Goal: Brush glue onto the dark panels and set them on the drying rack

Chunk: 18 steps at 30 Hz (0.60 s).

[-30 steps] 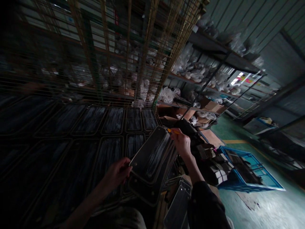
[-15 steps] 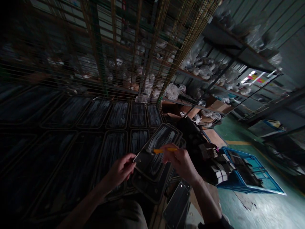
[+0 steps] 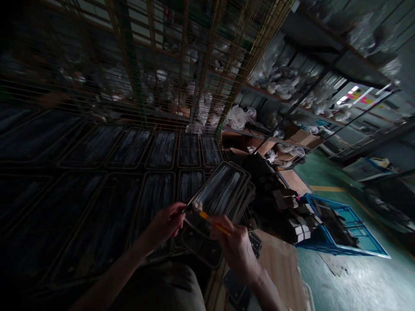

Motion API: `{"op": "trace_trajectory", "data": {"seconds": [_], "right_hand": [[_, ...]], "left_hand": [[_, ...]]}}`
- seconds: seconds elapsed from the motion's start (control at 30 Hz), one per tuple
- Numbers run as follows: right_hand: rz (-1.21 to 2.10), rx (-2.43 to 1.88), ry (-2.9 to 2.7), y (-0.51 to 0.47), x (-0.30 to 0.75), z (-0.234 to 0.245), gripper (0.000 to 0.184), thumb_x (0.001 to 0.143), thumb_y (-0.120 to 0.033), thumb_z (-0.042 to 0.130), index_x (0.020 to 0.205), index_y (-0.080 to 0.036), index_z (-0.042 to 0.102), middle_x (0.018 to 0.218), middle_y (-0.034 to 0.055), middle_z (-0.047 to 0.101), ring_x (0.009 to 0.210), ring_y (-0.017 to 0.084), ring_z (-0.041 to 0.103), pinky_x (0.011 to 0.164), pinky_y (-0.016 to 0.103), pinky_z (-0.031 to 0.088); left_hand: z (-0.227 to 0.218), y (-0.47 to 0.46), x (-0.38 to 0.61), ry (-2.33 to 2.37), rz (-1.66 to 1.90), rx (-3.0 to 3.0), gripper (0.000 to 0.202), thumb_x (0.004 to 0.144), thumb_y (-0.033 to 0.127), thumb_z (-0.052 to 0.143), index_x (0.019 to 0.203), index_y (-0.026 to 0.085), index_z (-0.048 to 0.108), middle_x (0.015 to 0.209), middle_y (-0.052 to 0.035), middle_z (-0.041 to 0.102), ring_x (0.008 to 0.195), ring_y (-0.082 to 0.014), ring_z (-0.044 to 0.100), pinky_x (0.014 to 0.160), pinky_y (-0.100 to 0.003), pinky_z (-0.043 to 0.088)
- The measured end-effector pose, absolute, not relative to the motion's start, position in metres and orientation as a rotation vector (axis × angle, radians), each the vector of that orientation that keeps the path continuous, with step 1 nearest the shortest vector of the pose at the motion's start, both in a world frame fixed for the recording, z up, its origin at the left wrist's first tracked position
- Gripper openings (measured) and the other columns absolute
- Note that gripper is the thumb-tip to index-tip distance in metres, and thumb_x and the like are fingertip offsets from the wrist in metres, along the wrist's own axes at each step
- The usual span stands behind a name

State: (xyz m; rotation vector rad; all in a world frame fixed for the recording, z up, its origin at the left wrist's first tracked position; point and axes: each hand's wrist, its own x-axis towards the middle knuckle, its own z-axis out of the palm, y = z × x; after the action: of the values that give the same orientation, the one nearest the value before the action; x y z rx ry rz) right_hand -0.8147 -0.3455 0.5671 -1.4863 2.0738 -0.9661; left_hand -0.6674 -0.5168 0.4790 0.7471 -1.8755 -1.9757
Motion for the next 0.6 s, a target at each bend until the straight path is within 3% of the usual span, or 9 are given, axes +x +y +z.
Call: {"op": "trace_trajectory", "data": {"seconds": [0.13, 0.27, 0.37, 0.5, 0.6], "right_hand": [[-1.075, -1.253, 1.982, -0.324, -0.813, 0.567, 0.021, 0.100, -0.033, 0.045, 0.110, -0.022, 0.059, 0.072, -0.0008, 0.066, 0.066, 0.012, 0.063, 0.065, 0.022, 0.048], [-1.297, -1.074, 1.947, -0.331, -0.855, 0.561, 0.026, 0.097, -0.041, 0.050, 0.103, -0.019, 0.060, 0.066, 0.0005, 0.065, 0.058, 0.015, 0.062, 0.055, 0.025, 0.050], [-1.455, -1.137, 2.110, -0.352, -0.899, 0.557, 0.030, 0.094, -0.046, 0.053, 0.100, -0.018, 0.060, 0.064, 0.0002, 0.064, 0.055, 0.016, 0.062, 0.053, 0.026, 0.051], [-1.472, -1.302, 2.415, -0.384, -0.949, 0.555, 0.037, 0.095, -0.050, 0.045, 0.104, -0.017, 0.059, 0.069, 0.0016, 0.065, 0.059, 0.018, 0.065, 0.055, 0.028, 0.053], [-1.403, -1.383, 2.459, -0.398, -0.965, 0.551, 0.035, 0.095, -0.047, 0.047, 0.107, -0.018, 0.061, 0.074, 0.0029, 0.066, 0.064, 0.019, 0.067, 0.061, 0.028, 0.053]], "left_hand": [[0.487, -0.515, -0.666, -1.855, -2.036, 0.750, 0.030, 0.084, 0.037, 0.048, 0.099, 0.014, 0.058, 0.057, 0.0053, 0.052, 0.041, -0.0079, 0.045, 0.041, -0.018, 0.034], [0.487, -0.513, -0.666, -1.873, -2.011, 0.781, 0.031, 0.084, 0.037, 0.048, 0.101, 0.013, 0.058, 0.057, 0.0052, 0.052, 0.042, -0.0086, 0.045, 0.042, -0.019, 0.035], [0.482, -0.512, -0.668, -1.840, -1.939, 0.750, 0.031, 0.082, 0.037, 0.054, 0.101, 0.013, 0.060, 0.065, 0.0017, 0.058, 0.052, -0.0112, 0.053, 0.050, -0.021, 0.042], [0.479, -0.512, -0.668, -1.818, -1.887, 0.699, 0.030, 0.084, 0.036, 0.058, 0.104, 0.014, 0.061, 0.084, -0.0047, 0.067, 0.078, -0.0174, 0.063, 0.068, -0.024, 0.048], [0.482, -0.511, -0.668, -1.871, -1.857, 0.692, 0.028, 0.085, 0.036, 0.057, 0.103, 0.015, 0.062, 0.084, -0.0045, 0.068, 0.079, -0.0180, 0.063, 0.069, -0.025, 0.048]]}}
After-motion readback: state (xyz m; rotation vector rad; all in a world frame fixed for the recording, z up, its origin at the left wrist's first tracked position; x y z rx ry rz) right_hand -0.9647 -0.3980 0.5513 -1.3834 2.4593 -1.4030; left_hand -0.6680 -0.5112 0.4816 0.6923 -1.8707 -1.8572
